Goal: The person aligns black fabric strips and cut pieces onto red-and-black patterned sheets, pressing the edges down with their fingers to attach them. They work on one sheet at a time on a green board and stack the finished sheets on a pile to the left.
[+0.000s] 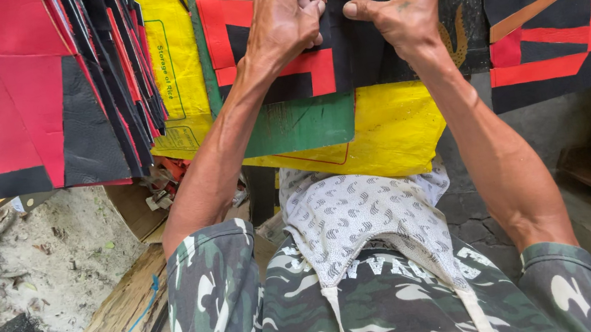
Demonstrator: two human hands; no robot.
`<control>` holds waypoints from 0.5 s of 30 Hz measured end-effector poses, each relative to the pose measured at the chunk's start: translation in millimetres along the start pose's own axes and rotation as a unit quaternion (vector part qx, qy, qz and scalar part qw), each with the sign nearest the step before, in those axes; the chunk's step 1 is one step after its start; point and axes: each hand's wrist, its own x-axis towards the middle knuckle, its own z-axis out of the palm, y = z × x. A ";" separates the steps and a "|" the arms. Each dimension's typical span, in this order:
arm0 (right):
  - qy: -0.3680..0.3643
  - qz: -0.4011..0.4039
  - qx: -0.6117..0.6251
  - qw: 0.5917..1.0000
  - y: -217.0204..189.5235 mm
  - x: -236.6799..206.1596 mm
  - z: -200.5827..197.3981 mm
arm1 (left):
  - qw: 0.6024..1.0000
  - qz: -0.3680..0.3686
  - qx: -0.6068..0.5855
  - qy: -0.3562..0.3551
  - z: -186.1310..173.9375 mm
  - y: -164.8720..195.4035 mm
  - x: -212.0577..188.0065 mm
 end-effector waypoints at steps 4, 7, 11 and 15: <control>0.019 0.000 -0.026 0.999 1.2 -1.4 5.0 | 1.000 -0.009 0.002 0.002 1.0 -0.4 1.9; 0.002 -0.008 -0.065 0.998 -3.9 0.3 1.7 | 0.999 -0.025 0.014 0.021 4.9 -1.1 4.3; -0.057 -0.064 -0.157 0.984 -10.5 15.1 -11.2 | 0.998 -0.013 0.060 0.025 4.3 -2.5 7.4; -0.026 -0.052 -0.154 0.986 -5.1 26.4 -11.1 | 0.993 -0.032 0.113 0.009 -1.0 -2.6 16.4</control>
